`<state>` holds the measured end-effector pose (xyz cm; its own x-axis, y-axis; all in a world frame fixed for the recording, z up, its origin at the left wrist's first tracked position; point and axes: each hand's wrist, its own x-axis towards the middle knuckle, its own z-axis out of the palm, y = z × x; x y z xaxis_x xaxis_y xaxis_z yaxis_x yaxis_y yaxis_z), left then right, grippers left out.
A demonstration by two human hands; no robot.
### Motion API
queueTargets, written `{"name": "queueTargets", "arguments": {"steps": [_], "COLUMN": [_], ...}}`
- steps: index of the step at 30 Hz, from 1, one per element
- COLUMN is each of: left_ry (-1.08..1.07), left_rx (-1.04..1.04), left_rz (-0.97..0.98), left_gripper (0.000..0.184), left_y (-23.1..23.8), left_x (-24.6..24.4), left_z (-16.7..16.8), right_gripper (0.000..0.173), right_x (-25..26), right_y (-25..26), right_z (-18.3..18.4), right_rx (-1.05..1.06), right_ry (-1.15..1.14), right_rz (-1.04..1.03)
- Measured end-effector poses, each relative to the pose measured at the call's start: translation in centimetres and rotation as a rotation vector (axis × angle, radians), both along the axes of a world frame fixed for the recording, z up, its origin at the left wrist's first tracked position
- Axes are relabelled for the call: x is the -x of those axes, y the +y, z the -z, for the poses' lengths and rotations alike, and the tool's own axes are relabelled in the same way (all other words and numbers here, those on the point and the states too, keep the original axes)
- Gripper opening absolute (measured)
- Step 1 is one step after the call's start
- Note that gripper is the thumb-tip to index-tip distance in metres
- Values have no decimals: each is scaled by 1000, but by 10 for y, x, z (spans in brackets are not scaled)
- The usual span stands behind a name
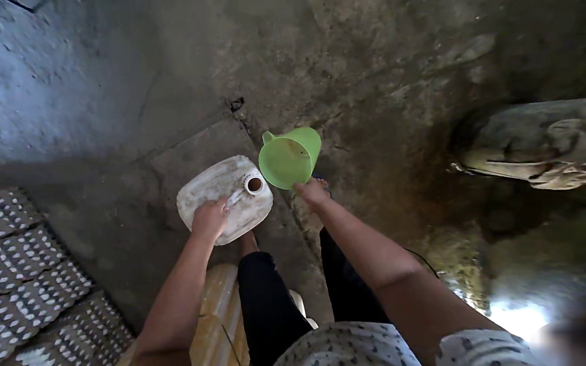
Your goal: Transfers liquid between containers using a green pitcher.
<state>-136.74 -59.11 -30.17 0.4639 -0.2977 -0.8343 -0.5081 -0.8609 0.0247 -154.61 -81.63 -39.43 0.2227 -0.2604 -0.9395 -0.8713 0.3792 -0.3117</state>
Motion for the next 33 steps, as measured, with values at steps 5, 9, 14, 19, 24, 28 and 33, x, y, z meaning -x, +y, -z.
{"name": "queueTargets", "arguments": {"steps": [5,9,14,19,24,28,33], "left_ry": [-32,-27,-13,11,31,28,-6], "left_rx": [-5,-55,-51,-39,-46,-60,-54], "left_rz": [51,111,204,279,352,357,369], "left_gripper": [39,42,44,41,39,40,40], "left_y": [-27,-59,-93,-123,-148,-170,-191], "left_x": [10,18,29,32,39,46,54], "left_z": [-1,-1,7,17,26,33,39], "right_gripper": [51,50,52,53,55,53,48], "right_x": [4,12,29,39,39,43,42], "right_y": [-15,-22,-34,-45,-64,-81,-102], "right_z": [-2,9,32,51,56,67,72], "right_rx": [19,25,73,59,27,39,51], "right_ry": [47,42,45,52,152,173,197], "right_rz": [27,137,210,315,322,308,244]}}
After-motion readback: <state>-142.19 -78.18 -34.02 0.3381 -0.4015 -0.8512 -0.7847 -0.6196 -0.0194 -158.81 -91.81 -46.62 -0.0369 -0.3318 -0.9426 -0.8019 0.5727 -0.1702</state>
